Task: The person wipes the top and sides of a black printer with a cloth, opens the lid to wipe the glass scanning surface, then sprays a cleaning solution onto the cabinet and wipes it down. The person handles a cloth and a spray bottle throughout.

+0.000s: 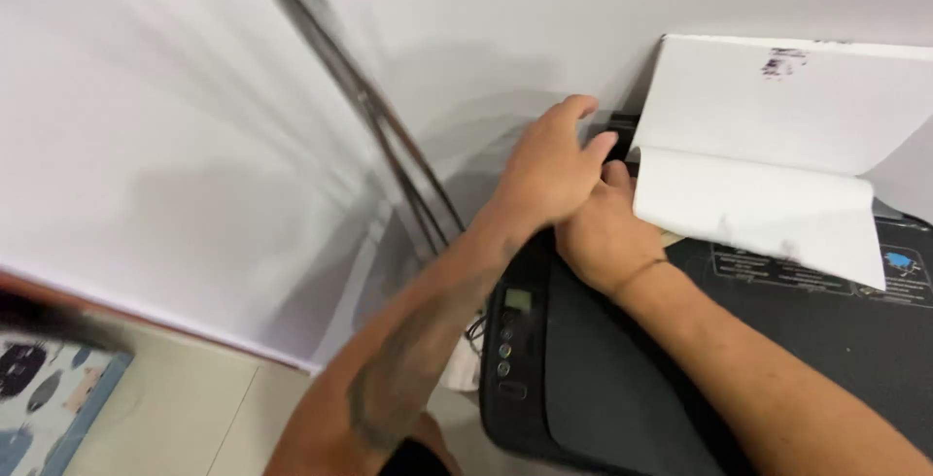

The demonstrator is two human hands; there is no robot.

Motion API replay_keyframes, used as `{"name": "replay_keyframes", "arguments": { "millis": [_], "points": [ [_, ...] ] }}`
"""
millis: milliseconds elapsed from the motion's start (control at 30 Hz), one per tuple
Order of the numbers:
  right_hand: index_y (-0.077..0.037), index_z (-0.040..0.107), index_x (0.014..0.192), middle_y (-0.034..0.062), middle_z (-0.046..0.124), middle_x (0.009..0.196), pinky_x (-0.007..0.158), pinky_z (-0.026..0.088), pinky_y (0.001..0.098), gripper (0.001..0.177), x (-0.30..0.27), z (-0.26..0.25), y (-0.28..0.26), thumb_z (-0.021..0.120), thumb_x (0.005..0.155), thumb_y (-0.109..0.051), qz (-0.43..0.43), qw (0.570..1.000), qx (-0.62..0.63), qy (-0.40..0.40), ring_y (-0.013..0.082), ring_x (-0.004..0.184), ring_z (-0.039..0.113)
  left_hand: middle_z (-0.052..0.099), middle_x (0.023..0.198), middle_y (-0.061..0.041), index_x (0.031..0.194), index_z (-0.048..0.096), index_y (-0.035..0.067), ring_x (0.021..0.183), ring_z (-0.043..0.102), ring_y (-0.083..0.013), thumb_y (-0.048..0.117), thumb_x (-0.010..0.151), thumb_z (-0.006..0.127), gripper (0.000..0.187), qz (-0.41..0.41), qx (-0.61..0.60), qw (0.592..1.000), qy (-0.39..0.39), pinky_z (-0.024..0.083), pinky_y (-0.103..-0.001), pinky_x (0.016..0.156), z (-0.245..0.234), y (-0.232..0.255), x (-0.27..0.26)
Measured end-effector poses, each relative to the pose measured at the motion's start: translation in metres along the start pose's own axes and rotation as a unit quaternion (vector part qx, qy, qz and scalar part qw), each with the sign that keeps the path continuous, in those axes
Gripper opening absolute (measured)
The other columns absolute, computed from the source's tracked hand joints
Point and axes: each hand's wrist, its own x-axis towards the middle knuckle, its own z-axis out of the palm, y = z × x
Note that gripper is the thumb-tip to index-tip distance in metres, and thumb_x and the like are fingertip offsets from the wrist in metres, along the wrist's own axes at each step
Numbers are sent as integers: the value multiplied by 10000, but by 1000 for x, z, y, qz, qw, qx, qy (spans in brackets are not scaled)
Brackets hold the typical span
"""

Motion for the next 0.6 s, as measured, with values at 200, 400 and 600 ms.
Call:
{"name": "replay_keyframes", "arguments": {
  "millis": [200,400,600],
  "points": [
    [-240,751,1131,46,786,1068,794,556,609,165,-35,-98,-68,616,1050,-193,-94,986,117,-72,411,959,657,861,1361,-126,1391,771,49,1242,833,-311,191,1166,700,276,111,-70,946,295,640,-434,1134,-10,-33,-241],
    [-115,764,1521,106,745,1534,784,538,577,649,-148,-162,-90,481,1270,-642,-240,928,259,-119,346,1138,608,896,1481,-60,1466,800,109,1303,858,-193,419,1133,653,478,-127,-278,921,240,663,-342,1136,44,-89,-312],
    [-167,734,1071,76,744,1059,725,488,598,132,-76,-128,-75,647,1042,-73,-226,958,177,-10,377,786,580,767,1620,-90,1633,648,116,1474,752,-244,411,1147,661,569,-82,-266,940,199,585,-389,1256,53,-91,-305]
  ]
}}
